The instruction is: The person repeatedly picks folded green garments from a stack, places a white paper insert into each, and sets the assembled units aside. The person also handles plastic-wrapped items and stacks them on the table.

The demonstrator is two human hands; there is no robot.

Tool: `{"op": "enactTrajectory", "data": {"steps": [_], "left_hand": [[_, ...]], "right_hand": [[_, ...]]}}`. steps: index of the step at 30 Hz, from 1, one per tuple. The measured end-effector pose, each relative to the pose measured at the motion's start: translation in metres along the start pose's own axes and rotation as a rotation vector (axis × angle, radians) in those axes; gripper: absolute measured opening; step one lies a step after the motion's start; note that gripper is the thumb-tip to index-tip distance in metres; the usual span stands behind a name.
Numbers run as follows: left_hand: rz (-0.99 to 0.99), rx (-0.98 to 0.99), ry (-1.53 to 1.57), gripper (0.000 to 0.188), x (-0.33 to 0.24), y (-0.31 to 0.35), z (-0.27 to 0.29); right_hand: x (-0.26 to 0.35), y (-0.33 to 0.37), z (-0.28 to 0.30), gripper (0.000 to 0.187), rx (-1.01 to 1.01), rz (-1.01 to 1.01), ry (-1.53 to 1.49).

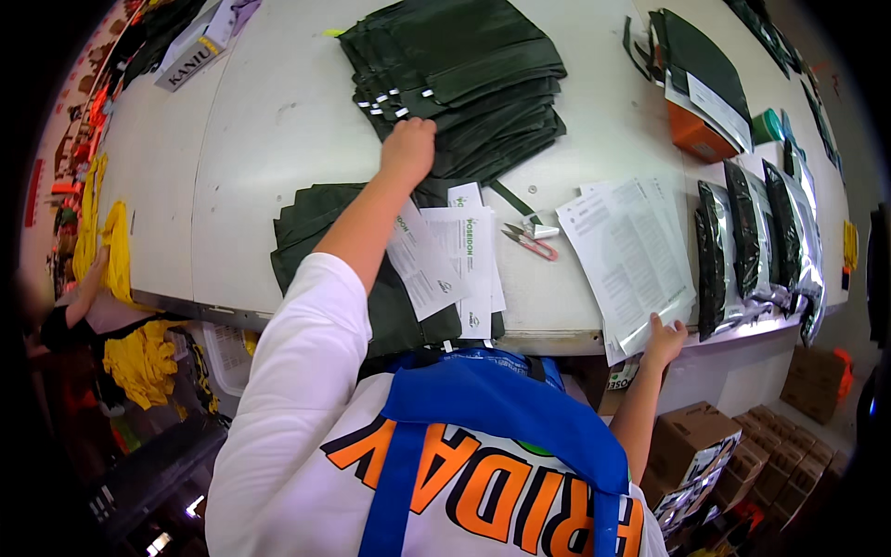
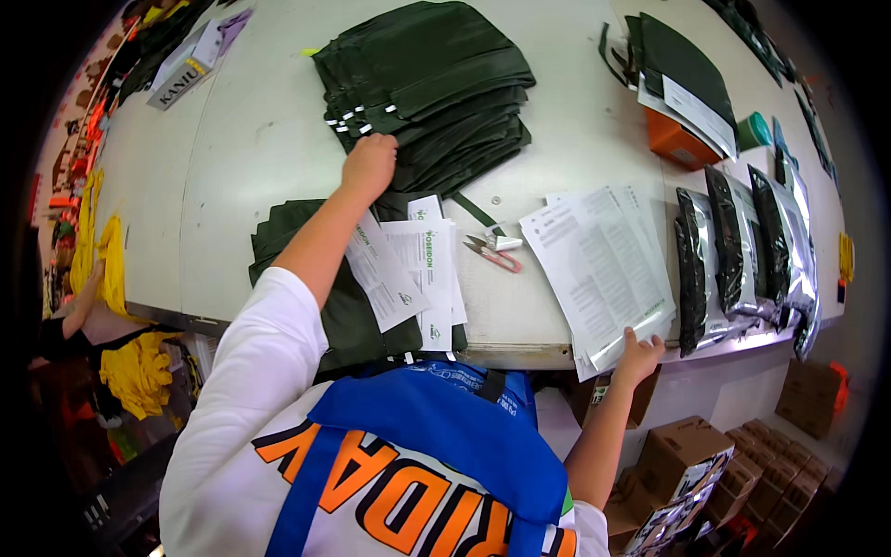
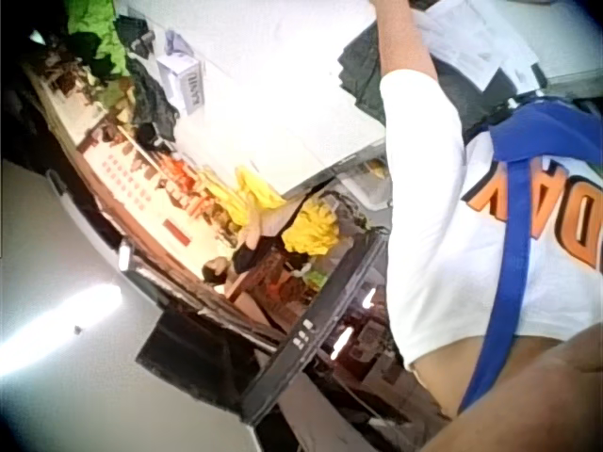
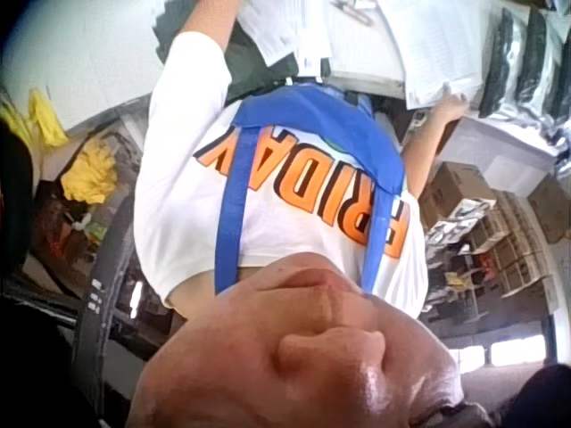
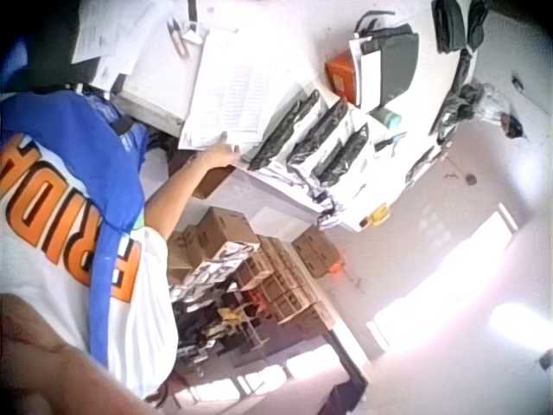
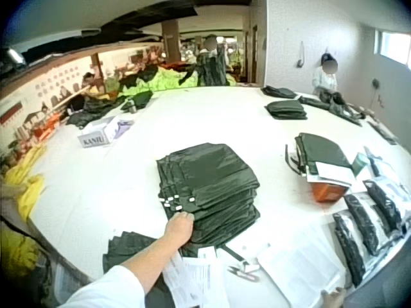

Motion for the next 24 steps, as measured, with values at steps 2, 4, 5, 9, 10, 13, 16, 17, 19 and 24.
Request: {"op": "enactTrajectory", "data": {"steps": [2,4,5,9,10,13,16,17,19,24], "left_hand": [[-0.001,-0.099,0.024,0.011,-0.004,-0.007,0.029],[-0.094,-0.206,0.085,0.009,-0.016,-0.014,0.073],[-0.115,-0.242,0.108,0.008,-0.018,-0.011,0.095],[-0.143,-0.198,0.150,0.008,-0.039,0.036,0.165],[-0.168,-0.179,0.152,0.007,-0.044,0.057,0.179],[-0.347,0.094,0.210,0.010,-0.076,0.129,0.186],[-0.317,0.426,0.368,0.021,-0.097,0.193,0.150],[-0.239,0.440,0.410,0.028,-0.095,0.201,0.131],[-0.089,0.290,0.366,0.035,-0.090,0.197,0.103],[0.005,0.219,0.217,0.026,-0.078,0.186,0.053]], "right_hand": [[-0.007,-0.008,-0.004,0.037,0.054,-0.063,-0.148],[0.001,-0.006,0.002,0.026,0.023,0.042,-0.172],[0.017,-0.002,0.007,0.027,0.044,0.062,-0.146],[0.034,0.002,0.018,0.030,-0.038,0.383,0.132],[0.043,0.005,0.021,0.029,-0.078,0.409,0.125],[0.076,0.012,0.037,0.030,-0.127,0.457,0.089],[0.060,-0.008,0.033,0.031,0.046,0.298,0.016],[0.050,-0.013,0.027,0.032,0.152,0.126,-0.323],[0.063,-0.007,0.034,0.032,0.174,-0.064,-0.610],[0.095,0.017,0.046,0.032,0.348,-0.202,-1.002]]}}
Point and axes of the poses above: each hand's wrist, its own y-axis away from the middle knuckle, its own z-axis out of the back of the hand, x = y × z, the point moved 8 cm from there along -y, towards the middle knuckle, and after that the axes turned 11 degrees about -x, right-handed, at the moved point
